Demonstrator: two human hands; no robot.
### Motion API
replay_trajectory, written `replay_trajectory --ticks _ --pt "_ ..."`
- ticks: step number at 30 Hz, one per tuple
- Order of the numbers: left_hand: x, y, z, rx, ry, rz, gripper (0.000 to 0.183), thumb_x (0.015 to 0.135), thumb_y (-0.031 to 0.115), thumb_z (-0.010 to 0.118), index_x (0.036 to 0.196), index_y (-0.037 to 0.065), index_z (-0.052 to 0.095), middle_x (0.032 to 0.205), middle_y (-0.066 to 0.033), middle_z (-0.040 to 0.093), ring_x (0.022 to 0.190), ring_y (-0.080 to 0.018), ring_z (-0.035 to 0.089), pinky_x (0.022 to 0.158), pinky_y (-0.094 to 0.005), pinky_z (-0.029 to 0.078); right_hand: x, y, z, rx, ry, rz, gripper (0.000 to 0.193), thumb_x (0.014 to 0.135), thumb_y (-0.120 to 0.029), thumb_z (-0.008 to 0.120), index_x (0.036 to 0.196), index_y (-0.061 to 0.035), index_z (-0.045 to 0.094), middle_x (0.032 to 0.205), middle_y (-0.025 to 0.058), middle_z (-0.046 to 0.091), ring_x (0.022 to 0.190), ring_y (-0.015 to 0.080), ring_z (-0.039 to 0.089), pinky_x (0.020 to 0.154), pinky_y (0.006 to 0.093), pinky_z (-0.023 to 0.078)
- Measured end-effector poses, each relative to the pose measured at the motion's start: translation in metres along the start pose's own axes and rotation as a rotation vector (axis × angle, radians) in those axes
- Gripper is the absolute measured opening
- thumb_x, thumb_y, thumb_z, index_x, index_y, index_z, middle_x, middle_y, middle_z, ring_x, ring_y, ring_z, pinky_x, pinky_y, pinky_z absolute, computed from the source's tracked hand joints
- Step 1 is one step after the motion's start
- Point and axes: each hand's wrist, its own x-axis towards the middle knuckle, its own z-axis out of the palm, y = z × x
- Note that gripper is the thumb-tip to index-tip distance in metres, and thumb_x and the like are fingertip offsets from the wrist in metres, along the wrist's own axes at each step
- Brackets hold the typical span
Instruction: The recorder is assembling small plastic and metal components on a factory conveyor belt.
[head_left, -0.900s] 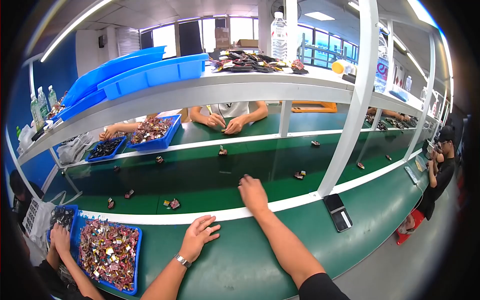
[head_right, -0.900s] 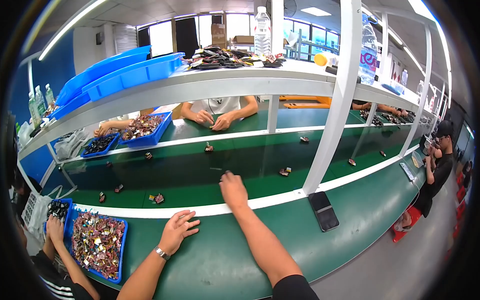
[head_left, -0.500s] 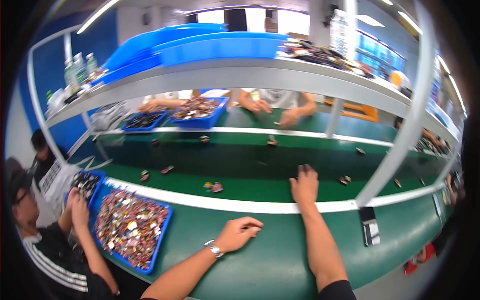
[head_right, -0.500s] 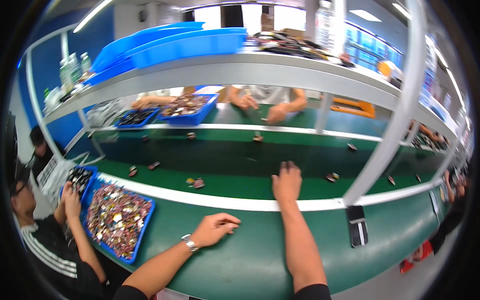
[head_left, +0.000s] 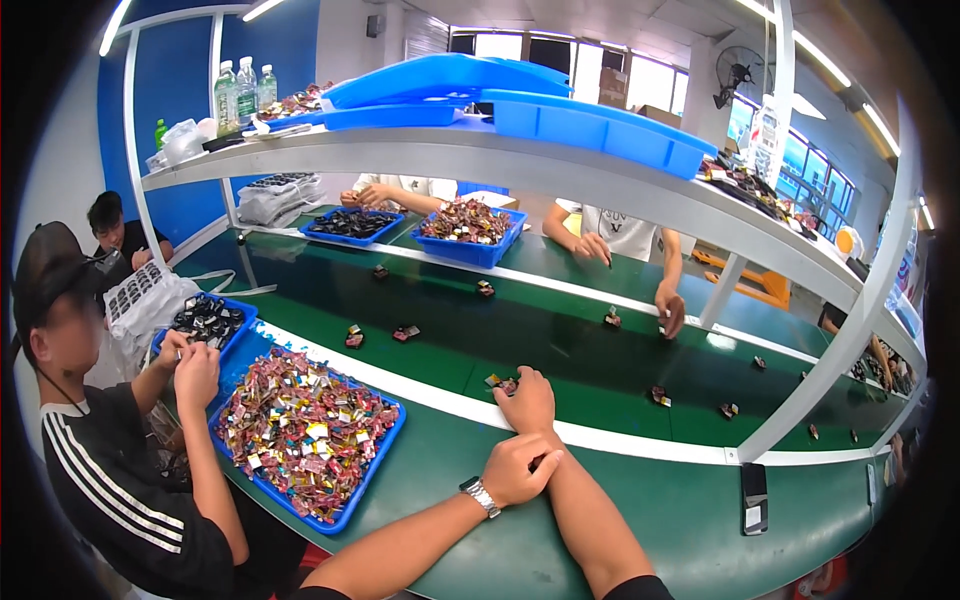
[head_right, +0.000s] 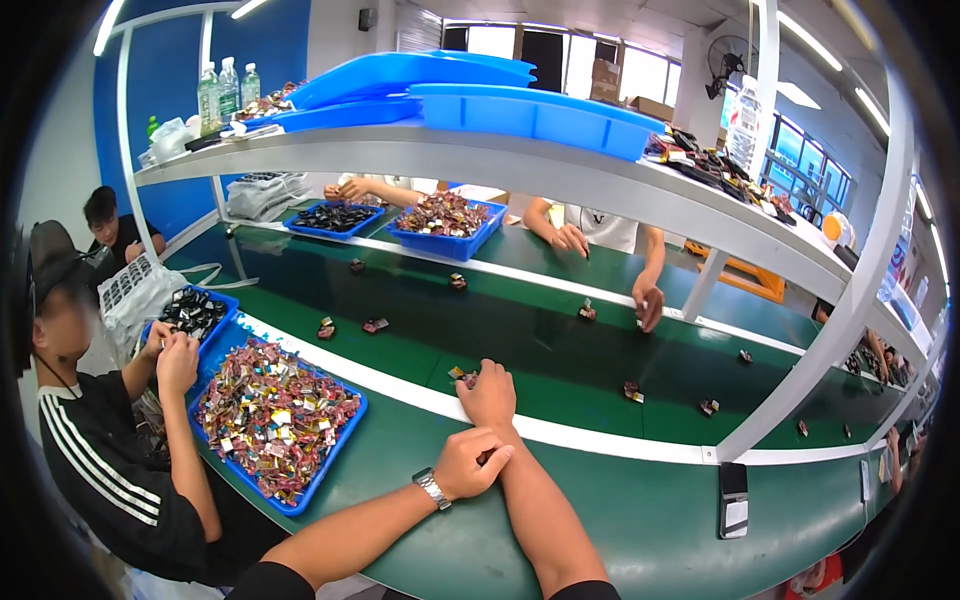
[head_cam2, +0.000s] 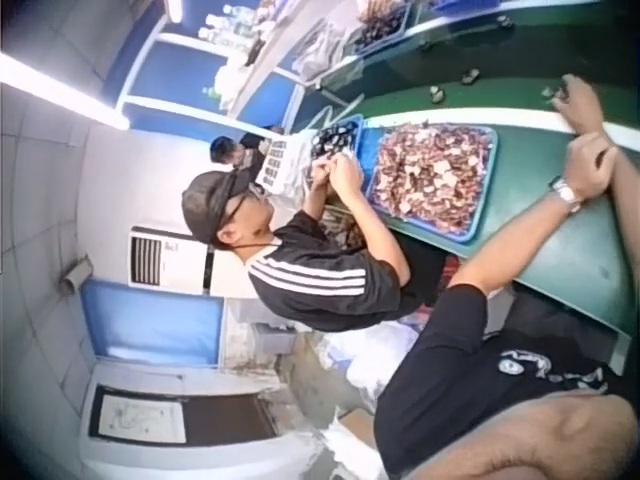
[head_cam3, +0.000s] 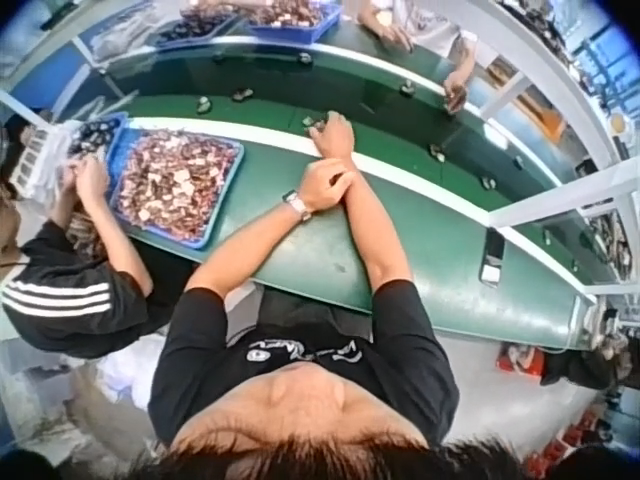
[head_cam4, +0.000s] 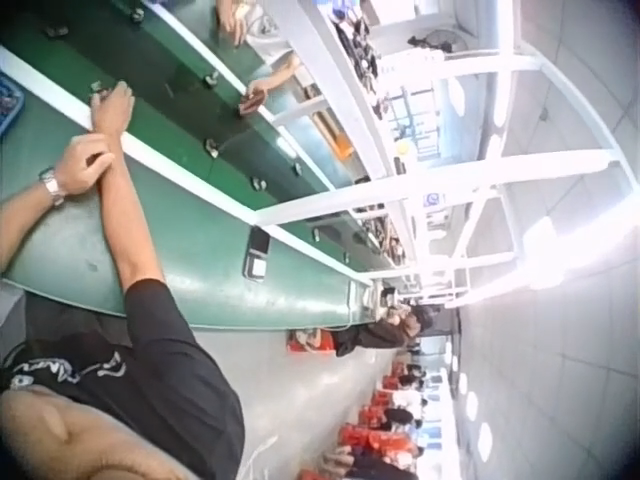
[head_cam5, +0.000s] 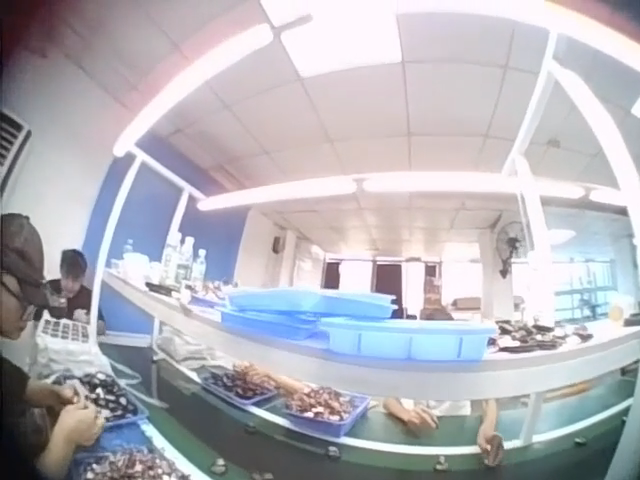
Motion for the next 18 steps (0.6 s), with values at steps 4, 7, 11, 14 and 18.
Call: replay_trajectory --ticks 4,7,11,14,18 --pt "-0.002 -0.001 0.001 0.101 -0.091 0.102 0.018 0.086 0.016 0.068 0.072 0.006 0.063 0.067 -0.0094 0.059 0.058 -0.0233 0.059 0.054 -0.0352 0.047 -0.013 0.025 -0.010 0.334 0.020 0.038 0.057 0.074 -0.023 0.080 0.123 -0.0005 0.060 0.106 0.0152 0.068 0.095 0.0300 0.065 0.084 0.0391 0.053" --pt "-0.006 0.007 0.010 0.248 -0.301 0.339 0.018 0.085 0.017 0.067 0.072 0.008 0.060 0.072 -0.0059 0.057 0.068 -0.0215 0.058 0.061 -0.0350 0.047 -0.045 0.058 -0.048 0.467 0.171 -0.009 0.056 0.074 -0.014 0.081 0.123 -0.0008 0.059 0.104 0.0126 0.069 0.093 0.0226 0.067 0.080 0.0332 0.054" --pt "-0.021 0.024 0.027 0.406 -0.547 0.599 0.012 0.081 0.016 0.064 0.072 0.011 0.057 0.075 -0.0017 0.054 0.075 -0.0193 0.055 0.067 -0.0321 0.044 -0.111 0.094 -0.107 0.342 0.220 -0.006 0.053 0.075 -0.011 0.082 0.121 0.0000 0.060 0.105 0.0130 0.069 0.095 0.0214 0.068 0.080 0.0312 0.053" --pt "-0.036 0.039 0.041 0.485 -0.610 0.710 0.010 0.078 0.018 0.059 0.070 0.012 0.057 0.073 -0.0002 0.054 0.076 -0.0177 0.055 0.068 -0.0306 0.042 -0.135 0.101 -0.131 0.372 0.193 0.036 0.048 0.076 -0.009 0.080 0.119 0.0013 0.061 0.105 0.0141 0.070 0.095 0.0202 0.067 0.080 0.0307 0.053" --pt "-0.058 0.064 0.055 0.370 -0.604 0.823 0.013 0.075 0.017 0.061 0.067 0.011 0.053 0.068 -0.0002 0.050 0.072 -0.0164 0.052 0.065 -0.0295 0.041 -0.127 0.096 -0.136 0.459 0.239 0.030 0.046 0.077 -0.007 0.078 0.119 0.0024 0.061 0.104 0.0134 0.069 0.094 0.0193 0.067 0.080 0.0302 0.053"
